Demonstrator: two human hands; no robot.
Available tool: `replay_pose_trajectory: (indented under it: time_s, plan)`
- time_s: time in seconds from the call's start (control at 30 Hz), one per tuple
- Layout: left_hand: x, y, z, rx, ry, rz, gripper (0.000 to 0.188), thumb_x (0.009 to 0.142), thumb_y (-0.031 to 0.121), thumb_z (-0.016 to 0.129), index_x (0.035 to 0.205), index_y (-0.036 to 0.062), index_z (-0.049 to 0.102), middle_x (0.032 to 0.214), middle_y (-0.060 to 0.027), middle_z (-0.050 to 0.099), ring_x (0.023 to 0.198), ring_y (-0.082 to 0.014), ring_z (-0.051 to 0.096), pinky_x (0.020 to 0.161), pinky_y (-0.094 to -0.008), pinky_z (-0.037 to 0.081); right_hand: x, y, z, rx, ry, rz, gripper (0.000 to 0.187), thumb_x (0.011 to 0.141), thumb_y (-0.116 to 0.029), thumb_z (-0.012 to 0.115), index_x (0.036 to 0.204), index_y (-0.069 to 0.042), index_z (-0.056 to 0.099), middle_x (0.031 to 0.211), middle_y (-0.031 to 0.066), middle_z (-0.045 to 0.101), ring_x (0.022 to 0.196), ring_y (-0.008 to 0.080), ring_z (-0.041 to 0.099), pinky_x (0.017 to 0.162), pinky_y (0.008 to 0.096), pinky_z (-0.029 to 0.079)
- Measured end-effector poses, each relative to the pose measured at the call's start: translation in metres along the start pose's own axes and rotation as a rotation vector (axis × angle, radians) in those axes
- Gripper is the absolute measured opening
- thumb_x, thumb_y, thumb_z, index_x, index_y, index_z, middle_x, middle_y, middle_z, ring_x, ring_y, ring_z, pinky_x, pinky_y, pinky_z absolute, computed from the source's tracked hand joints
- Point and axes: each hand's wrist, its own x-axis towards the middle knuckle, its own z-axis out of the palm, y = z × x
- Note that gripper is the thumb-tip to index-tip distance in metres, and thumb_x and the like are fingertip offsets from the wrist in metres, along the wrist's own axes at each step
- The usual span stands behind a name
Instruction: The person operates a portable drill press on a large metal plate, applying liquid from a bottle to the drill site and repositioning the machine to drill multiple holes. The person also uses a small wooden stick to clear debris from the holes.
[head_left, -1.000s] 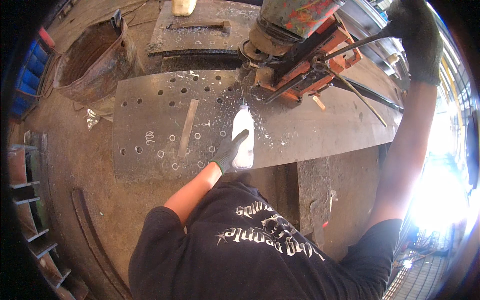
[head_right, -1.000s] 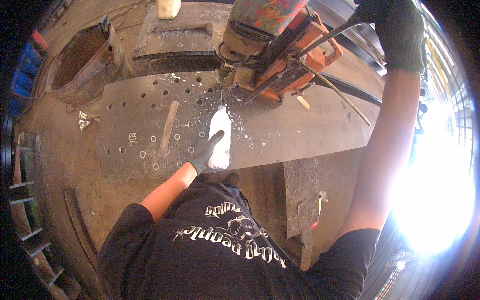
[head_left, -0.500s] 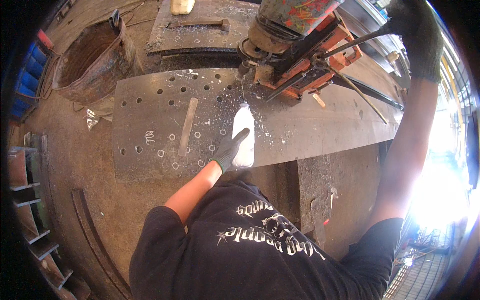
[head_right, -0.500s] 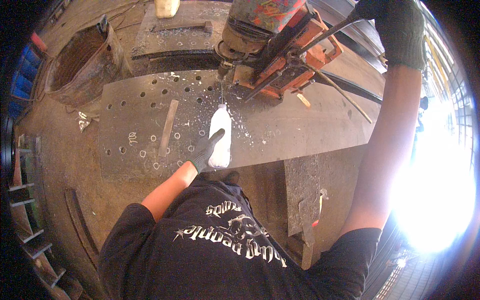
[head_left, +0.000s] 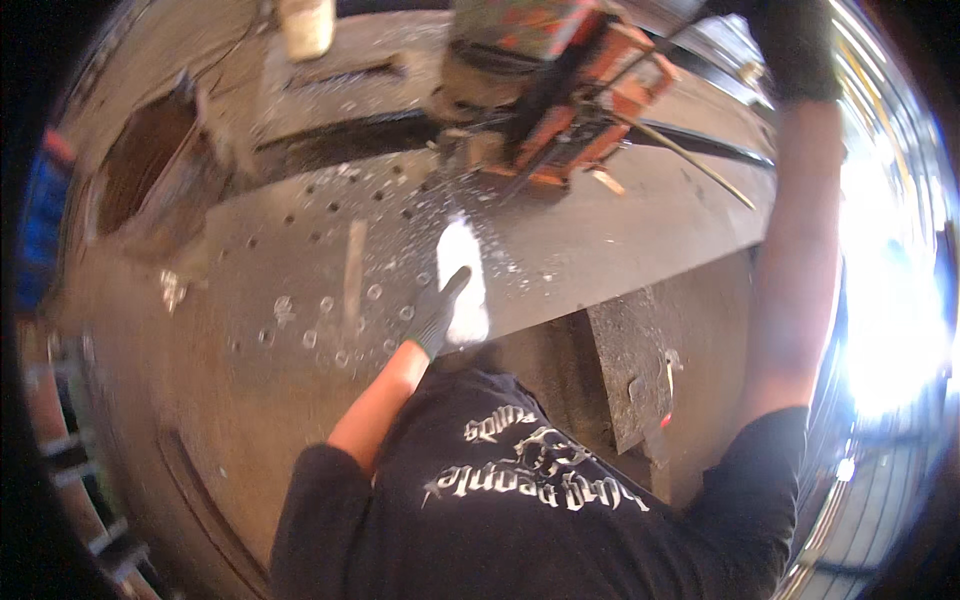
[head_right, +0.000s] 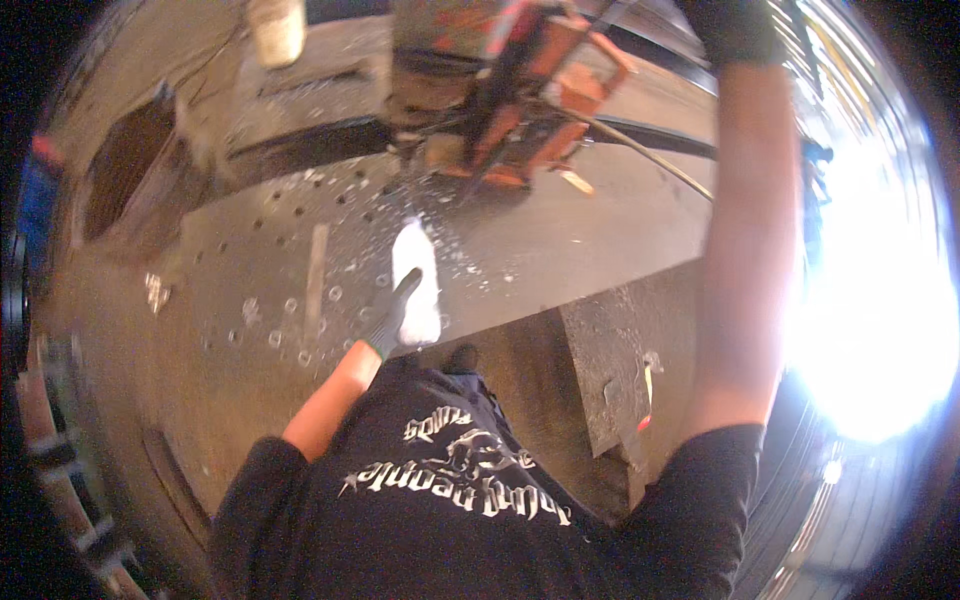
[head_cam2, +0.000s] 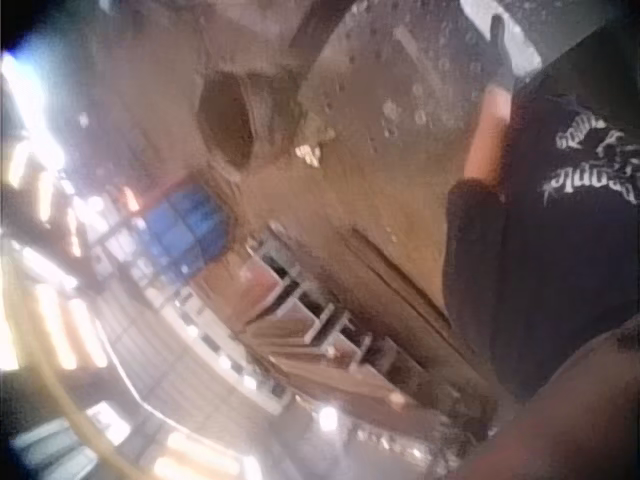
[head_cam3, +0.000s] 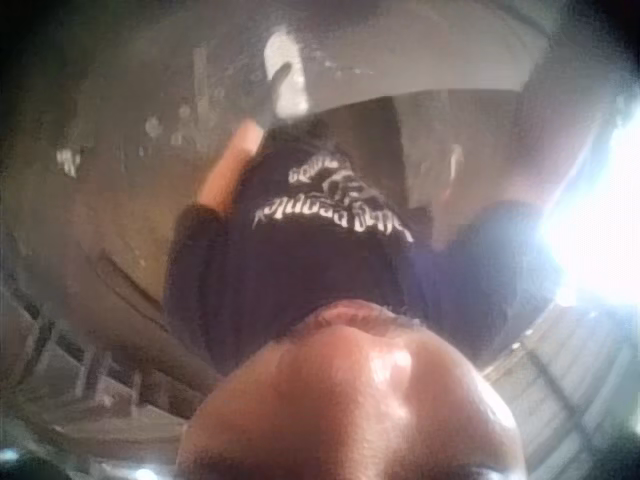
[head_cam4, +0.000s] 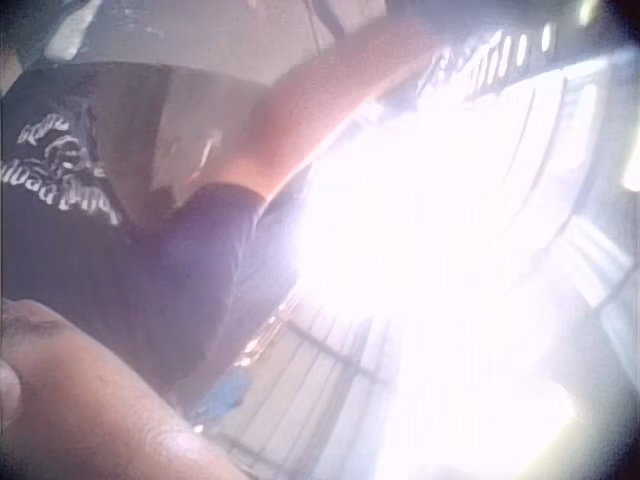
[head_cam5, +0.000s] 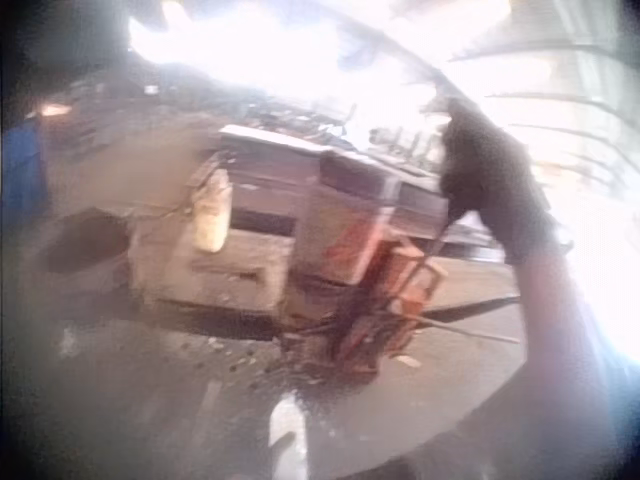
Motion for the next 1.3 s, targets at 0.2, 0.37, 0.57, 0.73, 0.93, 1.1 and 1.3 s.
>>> replay_pose_trajectory:
  time_s: [0.2, 0.37, 0.57, 0.73, 0.93, 1.1, 1.3]
  plan:
    - [-0.017, 0.021, 0.027, -0.015, 0.016, 0.159, 0.078, 0.089, 0.035, 0.085, 0.148, -0.0020, 0.051, 0.134, -0.0139, 0.064, 0.117, -0.0269, 0.065, 0.101, -0.0425, 0.055, 0.007, 0.001, 0.017, 0.236, 0.153, -0.215, 0.016, 0.088, -0.005, 0.067, 0.103, -0.006, 0.063, 0.087, 0.0088, 0.069, 0.077, 0.0253, 0.071, 0.067, 0.0365, 0.058]
    - [-0.016, 0.033, 0.019, 0.353, -0.027, 0.567, 0.093, 0.080, 0.038, 0.090, 0.153, 0.0018, 0.045, 0.138, -0.0153, 0.063, 0.124, -0.0300, 0.064, 0.106, -0.0446, 0.052, 0.018, -0.034, -0.038, 1.321, -0.380, 0.598, 0.030, 0.103, -0.036, 0.061, 0.091, -0.009, 0.068, 0.078, 0.0001, 0.063, 0.068, 0.0105, 0.057, 0.066, 0.0297, 0.053]
    - [-0.038, 0.069, 0.079, 0.744, -0.240, 0.454, 0.084, 0.082, 0.030, 0.088, 0.150, 0.0054, 0.047, 0.138, -0.0105, 0.063, 0.126, -0.0248, 0.063, 0.108, -0.0416, 0.050, 0.003, -0.023, -0.013, 1.108, -0.372, 0.593, 0.058, 0.081, -0.065, 0.076, 0.104, -0.012, 0.084, 0.089, 0.0089, 0.080, 0.078, 0.0199, 0.075, 0.079, 0.0362, 0.060]
    - [-0.013, 0.050, 0.108, 0.545, -0.407, 0.575, 0.073, 0.082, 0.018, 0.086, 0.145, 0.0083, 0.051, 0.128, -0.0073, 0.069, 0.114, -0.0186, 0.068, 0.101, -0.0368, 0.054, 0.009, -0.022, -0.010, 1.101, -0.429, 0.489, 0.057, 0.080, -0.064, 0.076, 0.106, -0.013, 0.084, 0.092, 0.0103, 0.081, 0.081, 0.0231, 0.076, 0.081, 0.0370, 0.060]
    - [0.015, 0.038, 0.142, 0.795, -0.470, 0.753, 0.065, 0.083, 0.017, 0.087, 0.140, 0.0066, 0.058, 0.130, -0.0070, 0.070, 0.117, -0.0192, 0.068, 0.101, -0.0373, 0.055, 0.009, -0.015, -0.008, 0.944, -0.355, 0.313, 0.059, 0.085, -0.059, 0.073, 0.109, -0.006, 0.081, 0.090, 0.0129, 0.079, 0.071, 0.0264, 0.075, 0.076, 0.0392, 0.061]
    - [0.043, 0.012, 0.140, 0.865, -0.374, 0.792, 0.061, 0.086, 0.017, 0.084, 0.140, 0.0061, 0.058, 0.129, -0.0070, 0.072, 0.118, -0.0193, 0.069, 0.101, -0.0367, 0.054, 0.017, -0.022, -0.009, 0.885, -0.412, 0.263, 0.058, 0.083, -0.063, 0.068, 0.111, -0.014, 0.083, 0.102, 0.0136, 0.080, 0.097, 0.0315, 0.077, 0.088, 0.0431, 0.059]
    - [0.017, 0.043, 0.142, 0.918, -0.344, 0.740, 0.070, 0.084, 0.014, 0.086, 0.144, 0.0046, 0.053, 0.135, -0.0114, 0.067, 0.122, -0.0229, 0.066, 0.104, -0.0382, 0.053, 0.026, -0.027, 0.012, 0.766, -0.340, 0.124, 0.052, 0.087, -0.056, 0.065, 0.108, -0.013, 0.083, 0.106, 0.0151, 0.079, 0.099, 0.0358, 0.076, 0.090, 0.0474, 0.059]
